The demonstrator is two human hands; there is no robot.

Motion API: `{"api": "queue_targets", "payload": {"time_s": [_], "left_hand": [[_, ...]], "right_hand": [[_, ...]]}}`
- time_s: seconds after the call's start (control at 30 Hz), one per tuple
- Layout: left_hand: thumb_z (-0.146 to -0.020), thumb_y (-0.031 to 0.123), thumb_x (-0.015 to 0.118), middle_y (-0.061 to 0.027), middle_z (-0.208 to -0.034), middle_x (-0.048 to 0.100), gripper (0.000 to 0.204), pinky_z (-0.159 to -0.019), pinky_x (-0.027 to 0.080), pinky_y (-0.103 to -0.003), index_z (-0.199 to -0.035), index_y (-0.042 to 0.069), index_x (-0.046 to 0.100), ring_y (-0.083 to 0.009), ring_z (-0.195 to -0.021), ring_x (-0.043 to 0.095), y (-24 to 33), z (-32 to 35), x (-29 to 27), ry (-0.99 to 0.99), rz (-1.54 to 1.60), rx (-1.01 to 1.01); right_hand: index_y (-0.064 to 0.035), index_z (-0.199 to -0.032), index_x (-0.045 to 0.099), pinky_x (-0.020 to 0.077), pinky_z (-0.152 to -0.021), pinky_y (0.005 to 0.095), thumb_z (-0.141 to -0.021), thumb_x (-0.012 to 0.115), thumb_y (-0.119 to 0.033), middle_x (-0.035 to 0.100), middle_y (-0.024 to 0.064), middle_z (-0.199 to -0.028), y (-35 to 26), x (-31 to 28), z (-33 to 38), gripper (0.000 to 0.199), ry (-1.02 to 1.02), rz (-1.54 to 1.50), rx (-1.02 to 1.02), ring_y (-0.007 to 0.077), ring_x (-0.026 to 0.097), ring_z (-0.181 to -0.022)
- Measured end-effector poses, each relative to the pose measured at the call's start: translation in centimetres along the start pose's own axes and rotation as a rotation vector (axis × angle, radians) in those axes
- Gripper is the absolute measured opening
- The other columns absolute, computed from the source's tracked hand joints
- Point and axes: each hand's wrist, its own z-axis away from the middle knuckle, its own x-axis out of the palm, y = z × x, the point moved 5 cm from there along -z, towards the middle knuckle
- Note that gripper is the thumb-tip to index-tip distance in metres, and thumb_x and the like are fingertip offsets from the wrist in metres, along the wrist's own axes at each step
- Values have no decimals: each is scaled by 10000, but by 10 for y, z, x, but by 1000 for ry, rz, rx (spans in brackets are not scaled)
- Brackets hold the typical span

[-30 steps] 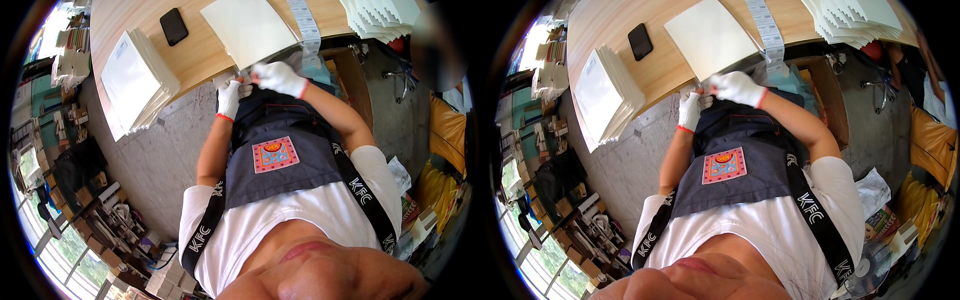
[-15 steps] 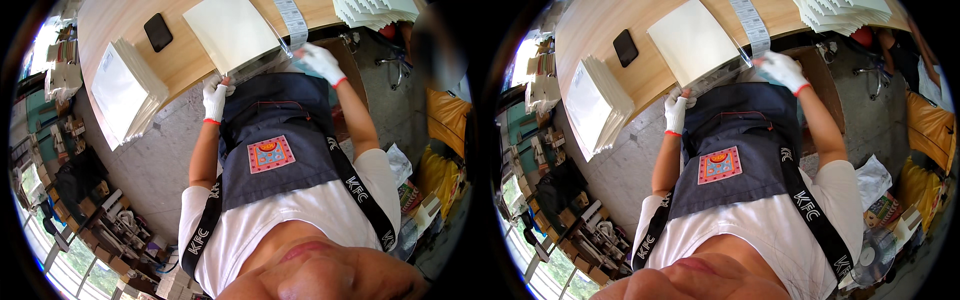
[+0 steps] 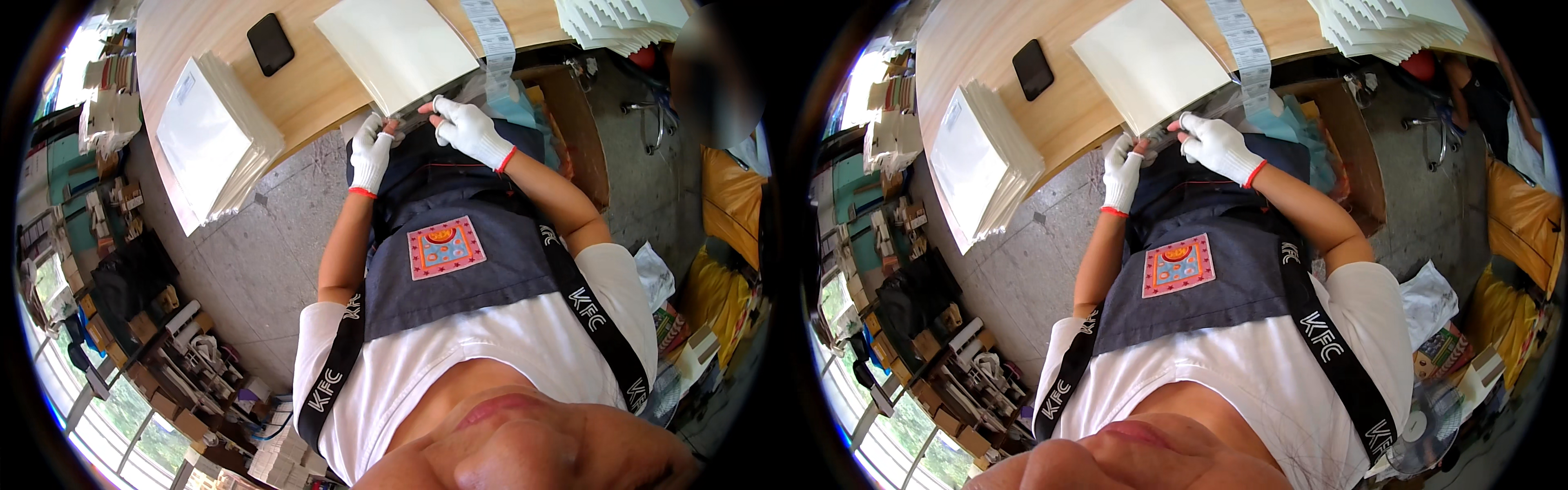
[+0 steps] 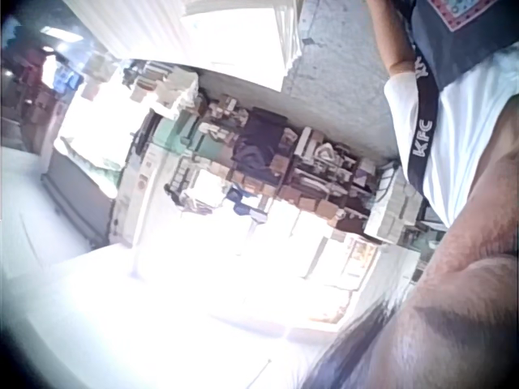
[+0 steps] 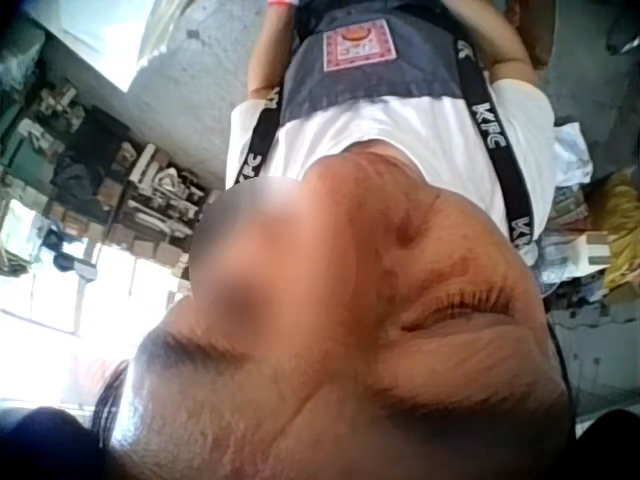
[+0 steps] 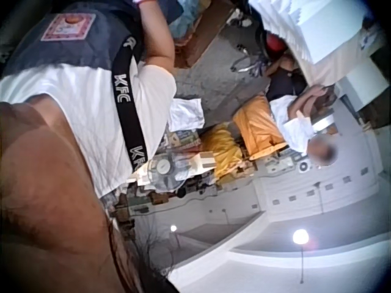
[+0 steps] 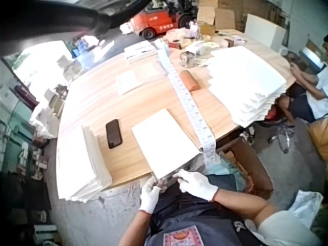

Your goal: The person places boards into plastic sleeves and applies adhesive labels from a roll to the outside of the sleeves.

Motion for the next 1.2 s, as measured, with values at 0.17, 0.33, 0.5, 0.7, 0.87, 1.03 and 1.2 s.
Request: {"api": "queue_targets", "payload": {"time_s": [0.17, 0.33, 0.5, 0.7, 0.87, 1.03, 1.2], "left_hand": [[-908, 204, 581, -87, -827, 660, 210, -641, 518, -243, -892, -5, 575, -115, -688, 620, 1, 2, 3, 36, 92, 4], [-907, 210, 581, -92, -832, 663, 218, -627, 519, -244, -891, -7, 577, -119, -678, 621, 3, -2, 4, 39, 106, -18], [-911, 206, 564, -108, -861, 677, 233, -601, 518, -242, -925, -26, 585, -130, -659, 626, -11, -1, -7, 40, 113, -135], [-922, 213, 541, -117, -858, 678, 245, -603, 526, -247, -932, -26, 595, -143, -647, 631, -3, 12, -8, 19, 154, -233], [-921, 221, 538, -123, -857, 677, 249, -598, 529, -255, -902, -18, 605, -143, -624, 623, -14, 8, -12, -16, 270, -241], [-914, 261, 549, -121, -858, 678, 281, -585, 527, -261, -897, -12, 614, -139, -610, 618, -26, 10, -19, 113, 331, -272], [-911, 284, 556, -107, -850, 682, 303, -591, 504, -235, -932, -12, 620, -118, -617, 609, -15, 19, -29, 62, 95, -174]], "right_hand": [[-33, -1206, 517, 376, -444, 205, -920, 457, -127, 611, 51, -699, 23, 15, -15, 307, -172, -466, 215, 63, 486, -495], [-33, -1200, 487, 365, -445, 202, -925, 485, -161, 639, 56, -769, 33, 4, -22, 303, 96, -728, 116, 59, 493, -505], [-15, -1043, 585, 376, -459, 206, -924, 501, -173, 633, 47, -742, 20, -1, -9, 215, -236, -83, 212, 57, 496, -508], [-106, -899, 575, 479, -506, 344, -834, 566, -230, 649, 98, -686, -19, 25, -18, 141, 193, 536, -574, 215, 641, -591], [-135, -871, 515, 460, -420, 372, -823, 571, -289, 577, 45, -540, -25, 52, -32, 170, 135, 867, -676, 239, 622, -507], [-63, -891, 585, 497, -561, 311, -718, 639, -121, 614, 67, -696, -13, 2, -21, 191, -126, 4, -340, 145, 630, -653], [-30, -880, 589, 453, -611, 290, -841, 564, -164, 613, 74, -826, 186, -240, 73, 142, 840, -343, 22, 181, 576, -735]]}}
